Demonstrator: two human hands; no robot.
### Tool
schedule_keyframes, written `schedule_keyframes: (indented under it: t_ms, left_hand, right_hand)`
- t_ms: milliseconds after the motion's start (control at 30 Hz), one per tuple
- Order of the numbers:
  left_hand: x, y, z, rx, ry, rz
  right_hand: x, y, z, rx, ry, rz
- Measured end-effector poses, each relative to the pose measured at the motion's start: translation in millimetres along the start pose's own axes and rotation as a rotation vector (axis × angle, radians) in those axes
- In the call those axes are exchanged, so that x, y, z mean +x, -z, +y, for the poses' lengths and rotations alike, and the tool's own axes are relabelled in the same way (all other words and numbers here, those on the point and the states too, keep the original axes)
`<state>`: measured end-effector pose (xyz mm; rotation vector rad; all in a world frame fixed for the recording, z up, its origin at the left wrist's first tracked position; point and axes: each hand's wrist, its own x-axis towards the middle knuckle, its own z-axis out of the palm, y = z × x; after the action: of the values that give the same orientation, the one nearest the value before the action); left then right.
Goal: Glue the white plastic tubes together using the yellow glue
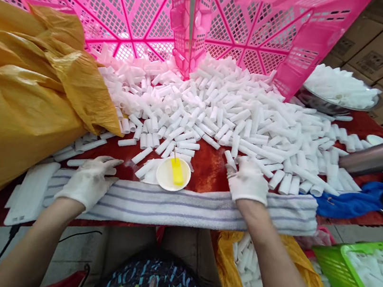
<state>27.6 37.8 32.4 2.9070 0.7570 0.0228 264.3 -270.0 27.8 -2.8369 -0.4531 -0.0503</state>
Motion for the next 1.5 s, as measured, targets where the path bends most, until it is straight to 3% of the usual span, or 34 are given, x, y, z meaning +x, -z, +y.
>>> schedule_keyframes:
  t_ms: [100, 200, 267, 333, 433, 500, 567, 667, 867, 1033, 1300, 1500]
  left_hand:
    - [-0.4, 1.3, -9.0, -0.022, 0.019, -0.011]
    - [-0.4, 6.4, -18.7, 0.005, 0.071, -0.016]
    - [1.5, 8.9, -24.3, 0.016, 0.088, -0.049]
    - [5.7, 8.7, -25.0, -0.027, 0.071, -0.083]
    - [14.2, 3.8, -10.7, -0.234, 0.044, -0.043]
    - [18.8, -0.8, 7.2, -0.471, 0.076, -0.004]
    - [21.6, -5.6, 26.5, -0.756, 0.116, 0.004]
    - [22.5, -11.7, 49.1, -1.110, 0.113, -0.023]
    - [15.7, -11.8, 70.7, -1.256, 0.187, 0.044]
    - [11.0, -8.6, 80.8, -1.374, 0.201, -0.064]
    - [11.7, -1.0, 86.5, -1.286, 0.218, -0.096]
    - [7.0, -14.8, 88.2, -1.327, 0.175, -0.158]
  right_hand:
    - [13.2, -22.7, -13.2, -0.167, 0.057, -0.002]
    - [11.3, -31.9, -5.5, -0.204, 0.162, 0.025]
    - [5.3, -30.2, 0.2, -0.048, 0.187, 0.076]
    - [-3.8, -23.5, -1.0, 0.280, 0.183, 0.046]
    - [-19.5, -12.7, -17.8, 0.773, 0.202, -0.271]
    - [-26.6, -11.5, -34.1, 0.939, 0.190, -0.513]
    - [-28.6, -17.4, -48.5, 0.998, 0.121, -0.596]
    - [-25.8, -34.7, -58.6, 0.959, 0.071, -0.476]
    - [-28.3, -55.6, -44.7, 1.001, 0.380, -0.279]
    - [-31.9, -47.3, -42.2, 0.931, 0.323, -0.365]
    - [-34.0, -49.6, -41.4, 0.938, 0.361, -0.289]
    - [-38.9, -52.2, -38.7, 0.979, 0.454, -0.245]
